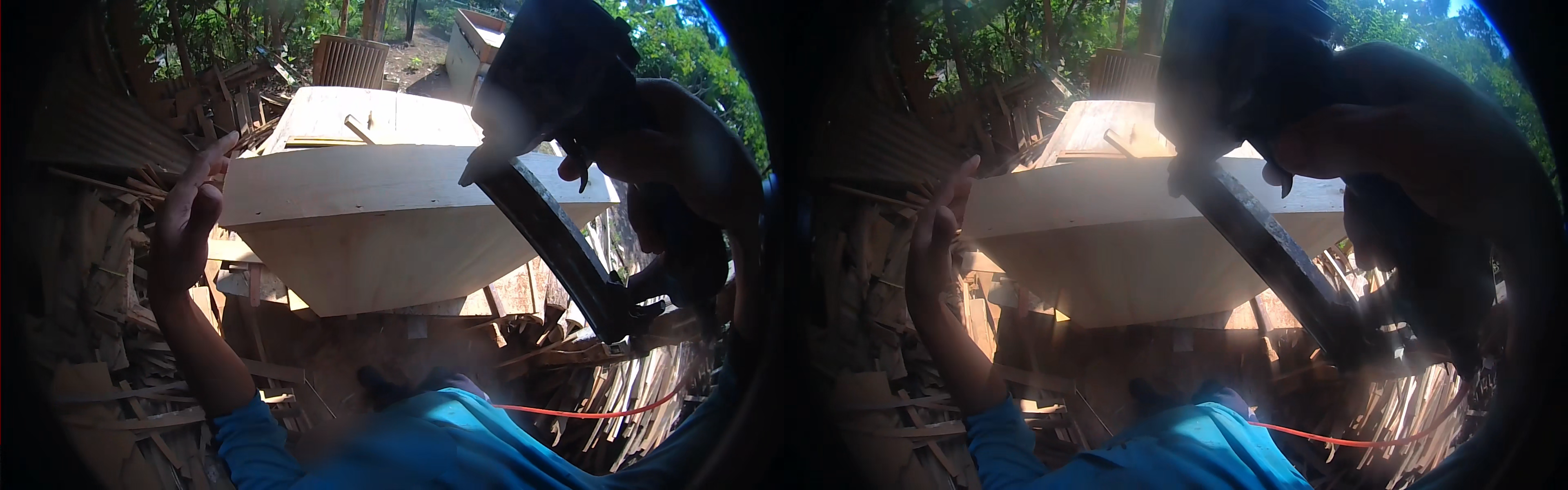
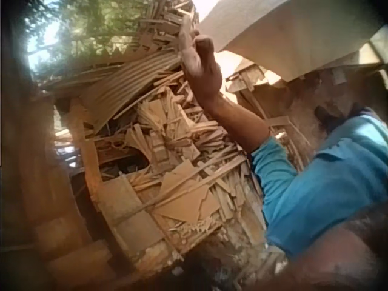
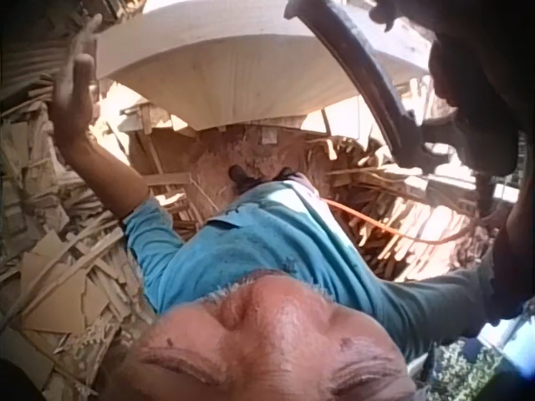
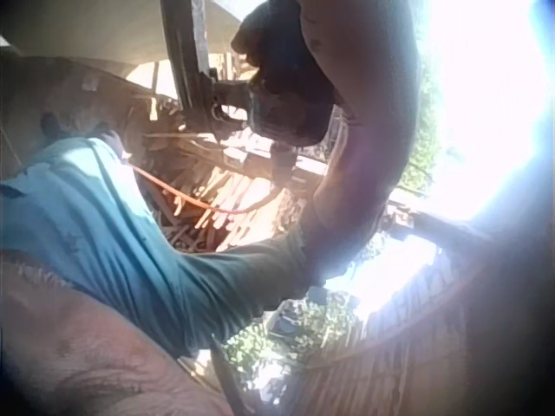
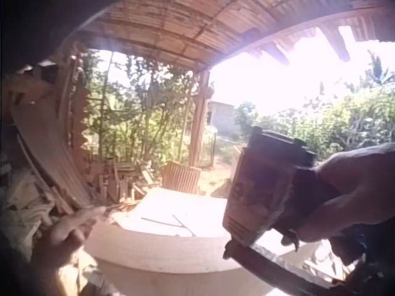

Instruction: The person retrieves a strip of staples and loads a pneumatic nail gun, then fits wooden boards together and secures them with the nail gun and a hammer.

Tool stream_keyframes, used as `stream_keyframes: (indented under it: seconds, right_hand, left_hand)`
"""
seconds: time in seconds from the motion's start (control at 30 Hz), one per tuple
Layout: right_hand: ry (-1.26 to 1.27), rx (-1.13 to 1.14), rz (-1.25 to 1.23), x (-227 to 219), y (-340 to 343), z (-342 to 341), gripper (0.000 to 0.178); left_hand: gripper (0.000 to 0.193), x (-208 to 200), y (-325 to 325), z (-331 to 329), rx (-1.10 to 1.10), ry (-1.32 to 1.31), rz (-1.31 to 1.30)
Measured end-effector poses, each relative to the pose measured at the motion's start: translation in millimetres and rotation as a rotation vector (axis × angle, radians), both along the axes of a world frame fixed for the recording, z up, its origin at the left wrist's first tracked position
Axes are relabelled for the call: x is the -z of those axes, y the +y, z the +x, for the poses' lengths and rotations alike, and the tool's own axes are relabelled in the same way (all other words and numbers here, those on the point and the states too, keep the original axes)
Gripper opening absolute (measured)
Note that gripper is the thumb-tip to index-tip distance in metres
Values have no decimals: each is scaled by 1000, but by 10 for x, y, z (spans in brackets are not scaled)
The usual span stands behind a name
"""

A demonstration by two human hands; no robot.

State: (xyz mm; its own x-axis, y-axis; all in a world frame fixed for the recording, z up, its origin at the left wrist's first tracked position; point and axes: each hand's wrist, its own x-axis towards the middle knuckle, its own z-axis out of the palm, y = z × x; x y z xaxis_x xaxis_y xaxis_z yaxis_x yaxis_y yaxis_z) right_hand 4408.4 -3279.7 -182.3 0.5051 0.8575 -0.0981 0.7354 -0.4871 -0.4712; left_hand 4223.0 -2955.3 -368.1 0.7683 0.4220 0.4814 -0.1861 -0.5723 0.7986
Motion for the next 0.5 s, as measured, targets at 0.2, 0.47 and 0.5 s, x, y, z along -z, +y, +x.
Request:
stream_keyframes:
  seconds: [0.2,0.47,0.5]
  right_hand:
    - [212,-227,362,725,605,544,30]
    - [160,-223,219,598,817,396,30]
    - [153,-217,212,579,801,376,30]
  left_hand:
    - [50,672,-495,332,-315,-140,-575]
    - [47,608,-758,418,-609,-149,-547]
    - [47,594,-776,421,-606,-149,-546]
